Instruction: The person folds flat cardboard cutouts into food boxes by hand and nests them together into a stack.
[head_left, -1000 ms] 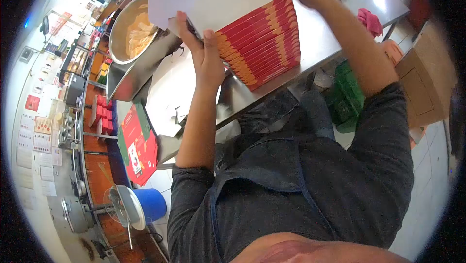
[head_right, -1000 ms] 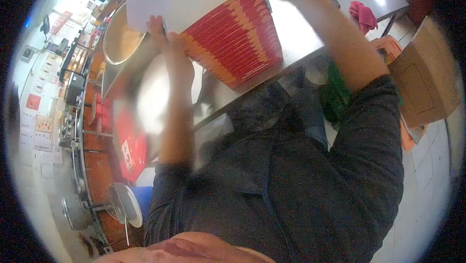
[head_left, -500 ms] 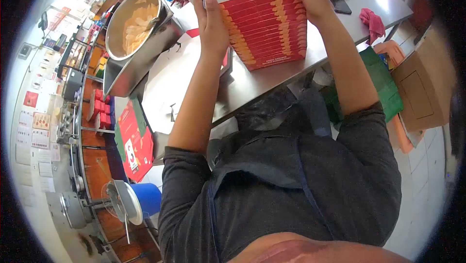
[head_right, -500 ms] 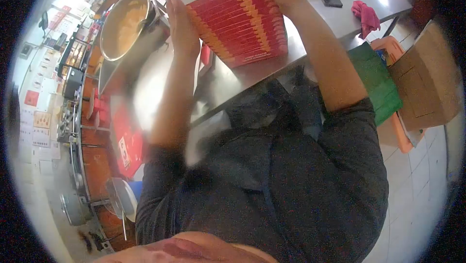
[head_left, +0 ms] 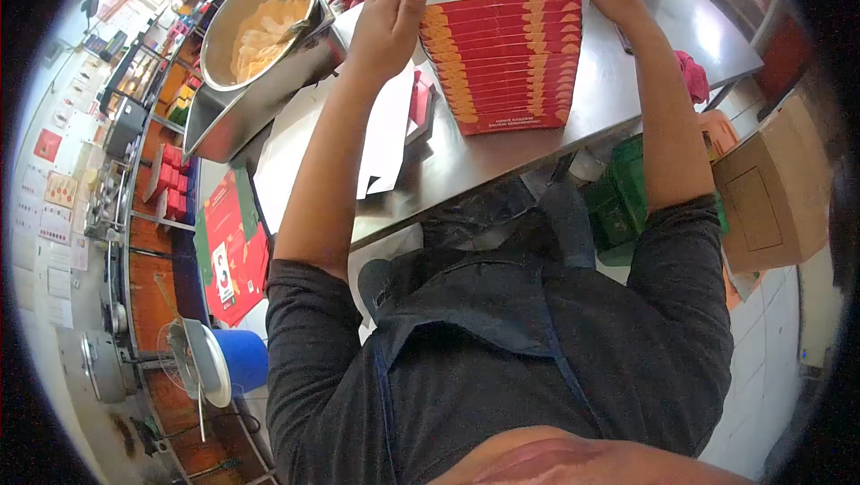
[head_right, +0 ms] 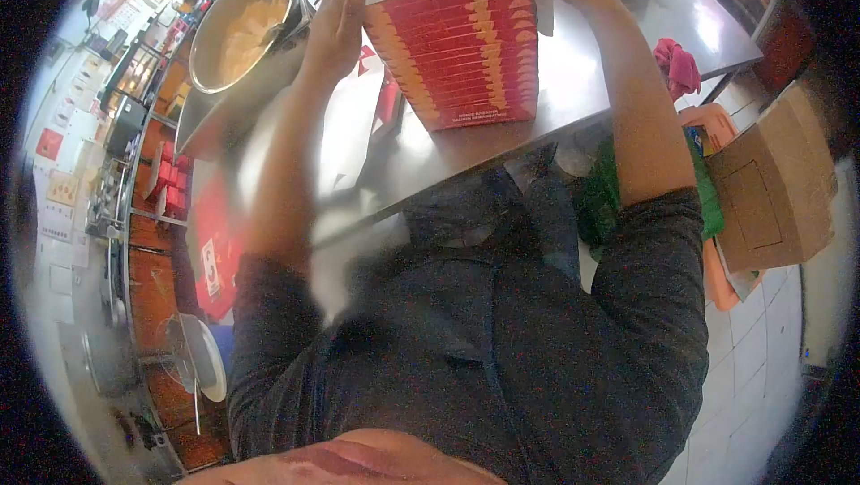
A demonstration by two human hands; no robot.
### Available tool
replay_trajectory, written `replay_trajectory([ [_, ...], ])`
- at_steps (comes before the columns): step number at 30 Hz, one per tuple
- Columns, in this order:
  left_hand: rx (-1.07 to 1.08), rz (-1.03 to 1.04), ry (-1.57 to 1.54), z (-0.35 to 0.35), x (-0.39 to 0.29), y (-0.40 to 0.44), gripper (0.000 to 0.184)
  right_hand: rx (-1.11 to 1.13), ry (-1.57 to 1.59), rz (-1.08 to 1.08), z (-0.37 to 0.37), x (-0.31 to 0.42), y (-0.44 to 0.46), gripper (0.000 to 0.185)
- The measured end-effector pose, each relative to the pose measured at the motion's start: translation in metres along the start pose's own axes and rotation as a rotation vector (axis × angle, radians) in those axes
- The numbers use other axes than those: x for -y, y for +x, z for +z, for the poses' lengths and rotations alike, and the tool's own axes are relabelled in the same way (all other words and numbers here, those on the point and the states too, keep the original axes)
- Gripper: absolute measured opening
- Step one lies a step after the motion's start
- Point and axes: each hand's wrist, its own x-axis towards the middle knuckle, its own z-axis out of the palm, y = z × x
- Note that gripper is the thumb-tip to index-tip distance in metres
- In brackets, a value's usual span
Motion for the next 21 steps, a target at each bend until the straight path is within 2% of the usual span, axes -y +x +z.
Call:
replay_trajectory([
  [4, -0.006, 0.039, 0.055, 0.001, 0.001, 0.001, 0.056, -0.051, -0.007, -0.004, 0.004, -0.002, 0.000, 0.055],
  [7, 0.008, 0.006, 0.036, 0.000, -0.002, 0.002, 0.057, 0.017, 0.033, 0.212, -0.004, 0.019, -0.006, 0.054],
  [11, 0.023, -0.073, -0.093, 0.000, -0.005, -0.001, 0.059, -0.025, 0.040, -0.002, -0.003, 0.007, -0.011, 0.053],
  [13, -0.094, -0.102, -0.213, 0.009, 0.000, -0.010, 0.055, -0.055, -0.004, -0.135, 0.001, -0.009, -0.009, 0.054],
  [14, -0.154, -0.114, -0.274, 0.011, 0.004, -0.012, 0.053, -0.144, 0.042, -0.079, 0.003, -0.015, -0.014, 0.045],
  [16, -0.181, -0.077, -0.187, -0.014, -0.043, -0.021, 0.049, -0.325, 0.134, 0.027, 0.005, 0.009, -0.038, 0.029],
  [17, -0.192, -0.060, -0.145, -0.031, -0.075, -0.028, 0.048, -0.449, 0.131, -0.047, 0.006, 0.018, -0.051, 0.025],
  [18, -0.217, 0.005, -0.237, -0.042, -0.096, -0.036, 0.045, -0.568, 0.128, -0.116, 0.010, 0.027, -0.066, 0.021],
  [20, -0.234, 0.115, -0.393, -0.064, -0.140, -0.061, 0.043, -0.638, 0.192, -0.255, 0.031, 0.038, -0.099, 0.017],
  [21, -0.222, 0.167, -0.458, -0.075, -0.161, -0.075, 0.046, -0.529, 0.213, -0.409, 0.043, 0.048, -0.109, 0.016],
])
